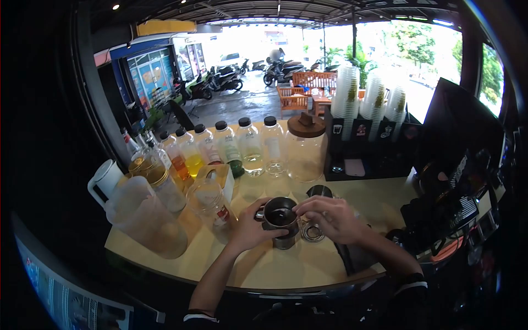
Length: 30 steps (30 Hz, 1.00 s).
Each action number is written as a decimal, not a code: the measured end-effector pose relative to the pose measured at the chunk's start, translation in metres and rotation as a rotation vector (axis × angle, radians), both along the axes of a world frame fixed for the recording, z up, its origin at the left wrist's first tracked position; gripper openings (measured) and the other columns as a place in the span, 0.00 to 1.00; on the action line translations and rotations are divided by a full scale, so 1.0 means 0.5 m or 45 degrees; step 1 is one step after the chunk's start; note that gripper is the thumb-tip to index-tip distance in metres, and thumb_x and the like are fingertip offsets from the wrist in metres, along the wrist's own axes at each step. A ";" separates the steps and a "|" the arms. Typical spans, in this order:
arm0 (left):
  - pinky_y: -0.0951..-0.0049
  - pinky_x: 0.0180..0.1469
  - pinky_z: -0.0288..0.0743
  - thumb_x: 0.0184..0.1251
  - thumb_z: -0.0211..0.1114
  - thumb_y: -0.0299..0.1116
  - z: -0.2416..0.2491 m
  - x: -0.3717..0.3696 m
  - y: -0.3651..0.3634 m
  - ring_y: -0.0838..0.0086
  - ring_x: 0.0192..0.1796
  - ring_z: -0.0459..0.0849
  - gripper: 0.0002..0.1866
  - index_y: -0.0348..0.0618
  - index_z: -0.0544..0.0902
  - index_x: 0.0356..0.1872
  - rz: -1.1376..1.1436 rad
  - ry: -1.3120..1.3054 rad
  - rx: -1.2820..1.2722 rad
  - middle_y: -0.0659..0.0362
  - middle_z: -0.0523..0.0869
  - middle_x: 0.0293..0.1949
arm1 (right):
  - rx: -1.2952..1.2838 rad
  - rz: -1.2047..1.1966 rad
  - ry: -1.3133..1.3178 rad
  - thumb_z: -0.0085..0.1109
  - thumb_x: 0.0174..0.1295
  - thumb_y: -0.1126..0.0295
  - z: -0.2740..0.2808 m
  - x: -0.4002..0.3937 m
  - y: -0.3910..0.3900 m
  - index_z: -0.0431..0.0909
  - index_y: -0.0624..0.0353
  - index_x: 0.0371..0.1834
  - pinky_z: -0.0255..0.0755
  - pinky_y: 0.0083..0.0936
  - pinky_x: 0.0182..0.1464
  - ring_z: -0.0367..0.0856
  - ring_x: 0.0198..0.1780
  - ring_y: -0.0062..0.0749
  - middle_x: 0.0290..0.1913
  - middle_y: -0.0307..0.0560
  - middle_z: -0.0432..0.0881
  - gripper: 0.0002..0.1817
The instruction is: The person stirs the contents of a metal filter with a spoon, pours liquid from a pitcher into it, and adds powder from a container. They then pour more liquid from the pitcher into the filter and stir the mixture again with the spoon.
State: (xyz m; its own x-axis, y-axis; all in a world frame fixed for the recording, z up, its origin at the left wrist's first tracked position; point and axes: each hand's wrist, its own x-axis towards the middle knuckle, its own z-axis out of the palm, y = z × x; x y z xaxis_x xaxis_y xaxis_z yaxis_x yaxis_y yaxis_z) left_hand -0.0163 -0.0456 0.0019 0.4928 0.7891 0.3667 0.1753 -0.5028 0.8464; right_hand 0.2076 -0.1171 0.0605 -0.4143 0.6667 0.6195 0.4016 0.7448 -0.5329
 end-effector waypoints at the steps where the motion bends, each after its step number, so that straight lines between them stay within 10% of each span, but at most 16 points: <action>1: 0.68 0.58 0.76 0.36 0.84 0.39 0.001 0.000 0.000 0.70 0.53 0.83 0.41 0.40 0.75 0.57 0.018 0.002 -0.013 0.54 0.83 0.50 | -0.013 0.018 0.002 0.55 0.64 0.77 0.006 0.000 0.002 0.79 0.63 0.43 0.79 0.31 0.43 0.85 0.43 0.41 0.45 0.49 0.83 0.07; 22: 0.67 0.63 0.71 0.37 0.80 0.32 -0.005 0.002 0.019 0.69 0.60 0.79 0.42 0.44 0.74 0.61 -0.117 -0.120 0.207 0.57 0.82 0.54 | 0.053 0.057 0.037 0.57 0.63 0.78 -0.009 0.027 -0.020 0.78 0.63 0.44 0.79 0.31 0.45 0.85 0.45 0.38 0.49 0.50 0.83 0.07; 30: 0.54 0.75 0.52 0.37 0.80 0.33 0.008 0.003 0.032 0.66 0.63 0.77 0.44 0.49 0.73 0.63 -0.213 -0.048 0.303 0.59 0.78 0.61 | -0.076 0.131 0.120 0.55 0.66 0.76 0.008 0.037 -0.024 0.77 0.64 0.42 0.79 0.27 0.44 0.84 0.44 0.32 0.47 0.50 0.83 0.05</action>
State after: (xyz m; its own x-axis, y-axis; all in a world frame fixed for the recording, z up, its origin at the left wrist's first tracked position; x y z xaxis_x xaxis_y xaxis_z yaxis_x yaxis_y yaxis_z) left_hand -0.0147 -0.0296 0.0059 0.5915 0.5875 0.5522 0.0441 -0.7075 0.7054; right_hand 0.2263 -0.1289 0.0643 -0.4245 0.6605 0.6194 0.2709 0.7454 -0.6092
